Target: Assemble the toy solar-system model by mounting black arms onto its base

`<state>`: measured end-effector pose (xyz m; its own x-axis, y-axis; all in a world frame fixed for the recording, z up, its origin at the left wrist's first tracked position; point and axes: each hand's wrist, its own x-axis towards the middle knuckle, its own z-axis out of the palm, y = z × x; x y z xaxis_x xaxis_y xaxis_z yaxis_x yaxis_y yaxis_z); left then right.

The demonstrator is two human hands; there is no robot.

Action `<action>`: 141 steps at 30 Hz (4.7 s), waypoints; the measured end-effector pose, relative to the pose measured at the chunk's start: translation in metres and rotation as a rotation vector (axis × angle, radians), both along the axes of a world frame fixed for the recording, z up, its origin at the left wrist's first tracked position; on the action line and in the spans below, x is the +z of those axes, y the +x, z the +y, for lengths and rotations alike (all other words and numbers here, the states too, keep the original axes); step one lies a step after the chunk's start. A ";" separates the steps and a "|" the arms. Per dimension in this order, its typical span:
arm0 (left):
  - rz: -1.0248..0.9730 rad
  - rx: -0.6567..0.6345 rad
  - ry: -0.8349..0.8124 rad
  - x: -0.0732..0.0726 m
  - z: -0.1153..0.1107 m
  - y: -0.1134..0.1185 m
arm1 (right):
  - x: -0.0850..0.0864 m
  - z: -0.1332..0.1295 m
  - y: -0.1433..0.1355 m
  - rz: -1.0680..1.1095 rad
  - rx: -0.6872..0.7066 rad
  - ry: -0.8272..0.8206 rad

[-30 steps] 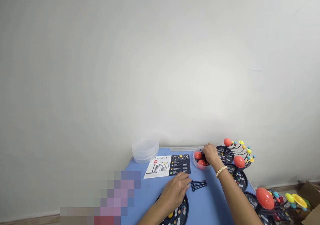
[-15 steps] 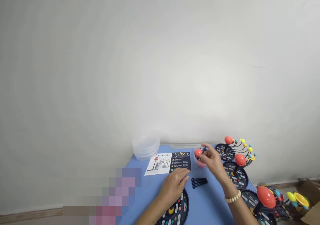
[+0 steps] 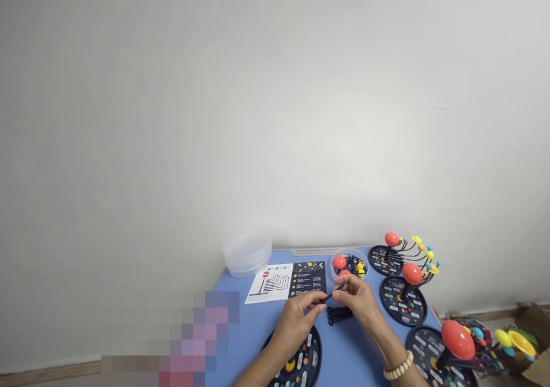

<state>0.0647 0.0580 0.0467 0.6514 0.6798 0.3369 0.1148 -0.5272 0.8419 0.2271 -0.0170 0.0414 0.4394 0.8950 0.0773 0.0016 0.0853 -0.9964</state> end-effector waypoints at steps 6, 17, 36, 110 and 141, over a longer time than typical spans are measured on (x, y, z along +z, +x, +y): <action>0.128 -0.013 0.067 -0.003 0.003 0.000 | 0.009 -0.014 0.013 -0.646 -0.015 -0.064; 0.227 -0.133 0.282 0.000 -0.001 -0.003 | 0.003 -0.012 0.016 -0.925 0.062 -0.188; 0.270 -0.155 0.293 0.006 -0.003 -0.004 | 0.007 -0.015 0.008 -1.046 0.059 -0.260; 0.326 -0.164 0.396 0.008 -0.006 -0.004 | 0.029 -0.034 0.014 -1.053 0.073 -0.442; 0.309 -0.143 0.385 0.008 -0.005 -0.006 | 0.025 -0.028 0.011 -1.157 0.015 -0.446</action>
